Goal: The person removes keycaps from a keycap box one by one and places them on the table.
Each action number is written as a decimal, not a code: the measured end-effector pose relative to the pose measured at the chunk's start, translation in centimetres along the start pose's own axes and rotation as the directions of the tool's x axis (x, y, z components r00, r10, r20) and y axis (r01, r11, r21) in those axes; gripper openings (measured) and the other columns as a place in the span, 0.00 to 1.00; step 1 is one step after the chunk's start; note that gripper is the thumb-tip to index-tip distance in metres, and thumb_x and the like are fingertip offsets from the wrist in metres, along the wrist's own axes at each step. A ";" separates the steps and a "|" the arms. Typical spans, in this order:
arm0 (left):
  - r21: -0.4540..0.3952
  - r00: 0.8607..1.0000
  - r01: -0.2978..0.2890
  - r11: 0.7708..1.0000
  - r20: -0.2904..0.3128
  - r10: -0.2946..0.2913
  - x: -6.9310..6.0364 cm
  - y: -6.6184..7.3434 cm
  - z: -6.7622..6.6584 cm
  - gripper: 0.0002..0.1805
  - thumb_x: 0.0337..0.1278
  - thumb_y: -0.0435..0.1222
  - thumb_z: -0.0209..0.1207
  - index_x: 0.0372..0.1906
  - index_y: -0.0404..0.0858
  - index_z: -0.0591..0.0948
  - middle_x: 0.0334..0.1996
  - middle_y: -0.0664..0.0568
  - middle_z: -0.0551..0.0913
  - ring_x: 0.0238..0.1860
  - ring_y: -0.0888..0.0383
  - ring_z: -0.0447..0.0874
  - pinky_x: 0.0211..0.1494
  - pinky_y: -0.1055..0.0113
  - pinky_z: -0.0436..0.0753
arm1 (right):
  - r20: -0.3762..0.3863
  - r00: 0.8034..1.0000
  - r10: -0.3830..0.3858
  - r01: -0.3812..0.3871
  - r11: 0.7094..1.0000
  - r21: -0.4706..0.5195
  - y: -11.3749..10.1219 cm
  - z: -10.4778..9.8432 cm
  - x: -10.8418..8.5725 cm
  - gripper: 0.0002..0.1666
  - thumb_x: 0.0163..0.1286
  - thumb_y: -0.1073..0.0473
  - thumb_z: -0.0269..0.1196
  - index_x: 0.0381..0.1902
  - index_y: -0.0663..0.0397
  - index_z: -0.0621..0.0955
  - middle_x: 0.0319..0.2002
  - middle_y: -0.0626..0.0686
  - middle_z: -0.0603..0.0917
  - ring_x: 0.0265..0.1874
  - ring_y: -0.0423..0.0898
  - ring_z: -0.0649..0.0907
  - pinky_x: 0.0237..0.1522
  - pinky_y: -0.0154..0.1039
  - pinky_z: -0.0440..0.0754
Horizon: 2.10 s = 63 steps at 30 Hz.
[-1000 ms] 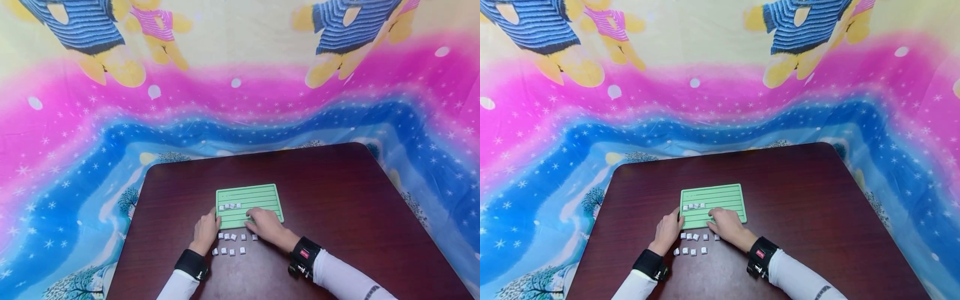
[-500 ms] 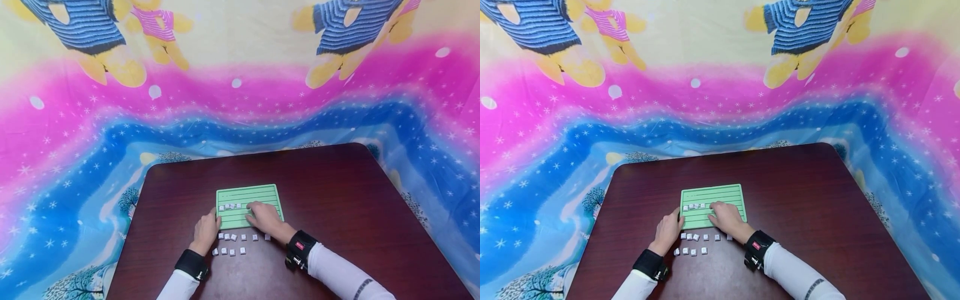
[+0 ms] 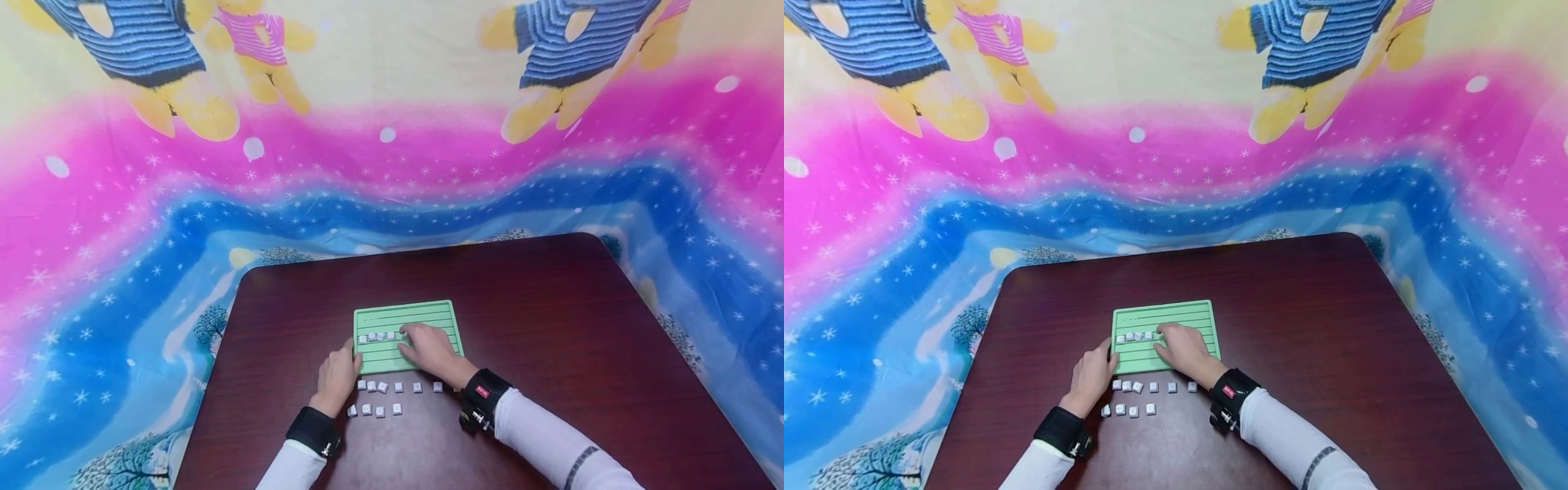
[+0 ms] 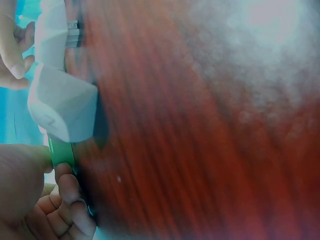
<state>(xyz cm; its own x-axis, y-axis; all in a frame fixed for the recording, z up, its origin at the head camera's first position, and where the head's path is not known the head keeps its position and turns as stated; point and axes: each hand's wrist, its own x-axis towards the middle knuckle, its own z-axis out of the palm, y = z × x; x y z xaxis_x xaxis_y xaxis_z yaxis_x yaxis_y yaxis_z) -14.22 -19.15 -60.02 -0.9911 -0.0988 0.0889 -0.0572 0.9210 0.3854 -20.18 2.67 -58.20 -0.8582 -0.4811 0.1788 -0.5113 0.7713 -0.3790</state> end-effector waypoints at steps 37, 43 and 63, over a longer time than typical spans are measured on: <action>-0.004 1.000 -0.012 1.000 -0.010 0.012 -0.1 0.0 -0.1 0.21 0.67 0.39 0.61 0.61 0.34 0.80 0.27 0.37 0.87 0.19 0.48 0.82 0.21 0.57 0.76 | 0.128 0.989 0.070 -0.069 0.998 -0.012 -1.1 1.1 3.1 0.17 0.67 0.52 0.67 0.52 0.48 0.85 0.35 0.45 0.88 0.33 0.40 0.84 0.27 0.37 0.77; -0.004 1.000 -0.010 1.000 -0.015 0.010 -0.1 0.0 -0.1 0.21 0.67 0.40 0.61 0.60 0.34 0.81 0.31 0.36 0.88 0.23 0.45 0.84 0.24 0.54 0.78 | 0.133 0.989 0.069 -0.067 0.998 -0.023 -1.0 1.3 3.3 0.12 0.67 0.52 0.67 0.47 0.47 0.86 0.37 0.46 0.89 0.35 0.41 0.86 0.29 0.39 0.80; -0.016 1.000 -0.016 1.000 -0.012 0.016 -0.1 0.1 -0.3 0.21 0.67 0.38 0.61 0.60 0.33 0.80 0.31 0.36 0.88 0.22 0.45 0.84 0.23 0.55 0.77 | 0.133 0.990 0.049 -0.051 0.999 0.005 -0.8 1.1 3.2 0.08 0.69 0.54 0.66 0.43 0.46 0.88 0.35 0.45 0.89 0.30 0.38 0.83 0.29 0.36 0.79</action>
<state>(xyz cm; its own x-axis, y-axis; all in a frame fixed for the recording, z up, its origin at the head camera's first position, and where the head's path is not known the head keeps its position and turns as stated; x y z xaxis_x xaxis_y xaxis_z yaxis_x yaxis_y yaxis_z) -14.08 -19.14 -59.74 -0.9904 -0.0888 0.1059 -0.0395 0.9161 0.3990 -22.44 0.07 -58.34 -0.8688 -0.4937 0.0372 -0.4670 0.7924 -0.3925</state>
